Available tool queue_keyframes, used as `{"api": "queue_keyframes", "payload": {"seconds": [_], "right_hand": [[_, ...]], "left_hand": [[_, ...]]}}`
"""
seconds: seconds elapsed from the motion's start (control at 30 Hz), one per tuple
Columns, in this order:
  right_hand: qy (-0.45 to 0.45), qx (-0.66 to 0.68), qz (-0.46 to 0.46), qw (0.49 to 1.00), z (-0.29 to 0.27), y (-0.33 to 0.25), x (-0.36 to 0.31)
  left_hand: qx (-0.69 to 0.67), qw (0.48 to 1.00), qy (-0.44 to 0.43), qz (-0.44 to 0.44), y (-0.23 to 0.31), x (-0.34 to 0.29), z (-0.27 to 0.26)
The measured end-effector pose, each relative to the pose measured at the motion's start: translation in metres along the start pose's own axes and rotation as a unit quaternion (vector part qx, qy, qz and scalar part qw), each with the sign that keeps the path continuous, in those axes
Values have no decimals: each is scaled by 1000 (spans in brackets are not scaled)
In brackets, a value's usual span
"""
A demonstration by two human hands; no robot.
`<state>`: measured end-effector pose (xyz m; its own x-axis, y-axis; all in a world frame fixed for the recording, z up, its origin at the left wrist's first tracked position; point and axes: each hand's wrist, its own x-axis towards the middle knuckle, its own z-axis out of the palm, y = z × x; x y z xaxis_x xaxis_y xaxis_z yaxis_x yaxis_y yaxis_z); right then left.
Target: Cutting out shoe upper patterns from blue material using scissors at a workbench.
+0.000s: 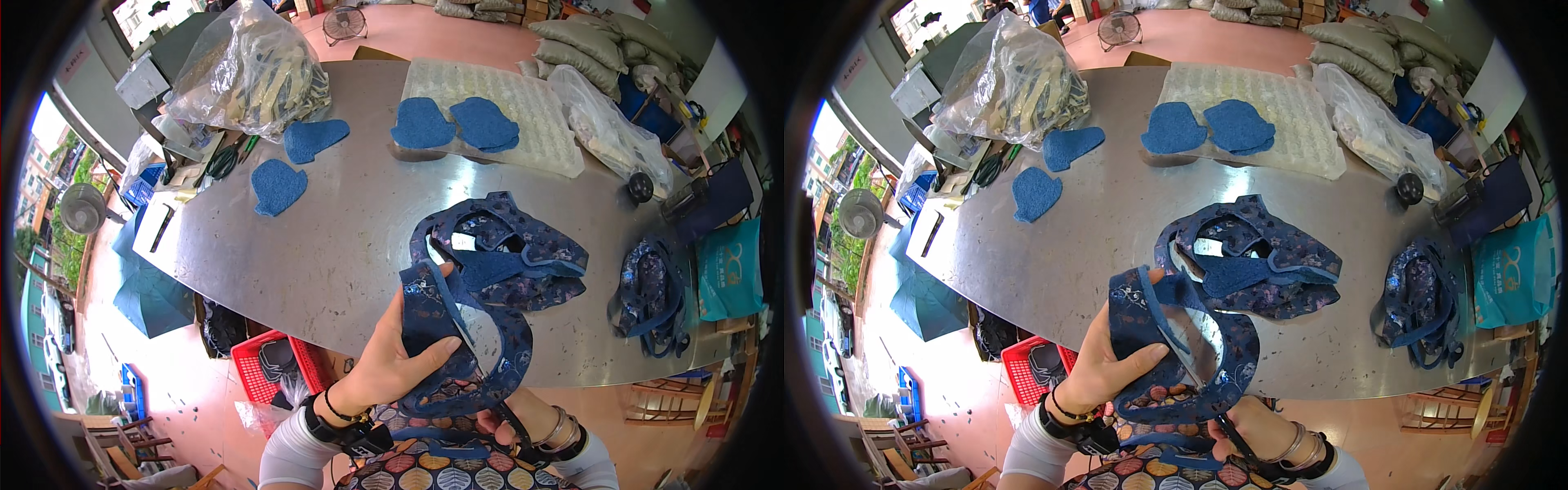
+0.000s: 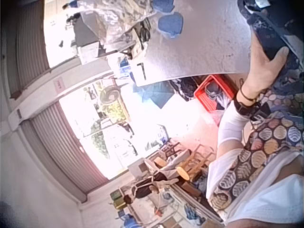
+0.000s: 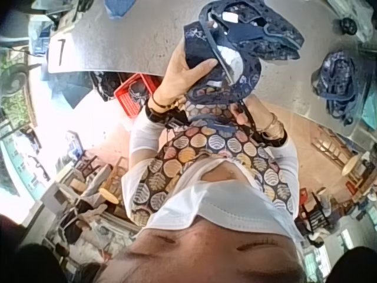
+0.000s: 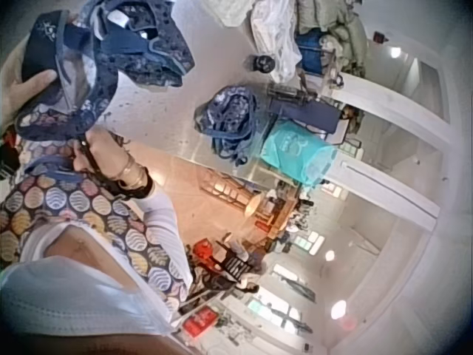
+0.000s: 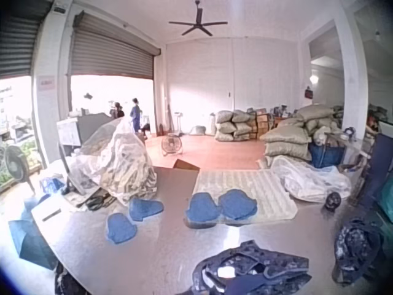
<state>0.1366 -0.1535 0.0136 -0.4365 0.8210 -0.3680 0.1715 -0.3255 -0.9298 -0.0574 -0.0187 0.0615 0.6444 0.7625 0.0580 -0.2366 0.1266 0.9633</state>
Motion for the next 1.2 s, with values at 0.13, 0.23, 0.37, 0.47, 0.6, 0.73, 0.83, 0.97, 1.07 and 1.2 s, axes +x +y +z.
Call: {"api": "queue_keyframes", "payload": {"seconds": [0.13,0.23,0.37,0.47,0.6,0.73,0.83,0.97,1.07,1.2], "right_hand": [[12,-17,4,1000,0,3,-1],[11,-15,9,1000,0,5,0],[18,-15,10,1000,0,11,1],[12,5,-11,1000,0,13,1],[7,34,-19,999,1,14,3],[14,86,4,996,4,11,3],[-11,113,19,993,2,10,3],[-14,165,-19,986,3,6,1],[-45,154,-54,986,0,34,-2],[-9,258,-32,966,7,4,-4]], "left_hand": [[-10,1000,1,5,-2,1,0],[-97,993,62,-27,-2,0,6],[-181,977,114,-13,-9,1,8],[-112,990,86,29,-15,1,3],[-73,991,85,67,-11,2,8],[-49,993,77,75,-10,1,6],[-39,992,87,85,-7,2,6],[-37,993,78,83,-9,2,4],[-35,993,74,79,-8,1,9],[-21,997,33,65,-11,0,10]]}}
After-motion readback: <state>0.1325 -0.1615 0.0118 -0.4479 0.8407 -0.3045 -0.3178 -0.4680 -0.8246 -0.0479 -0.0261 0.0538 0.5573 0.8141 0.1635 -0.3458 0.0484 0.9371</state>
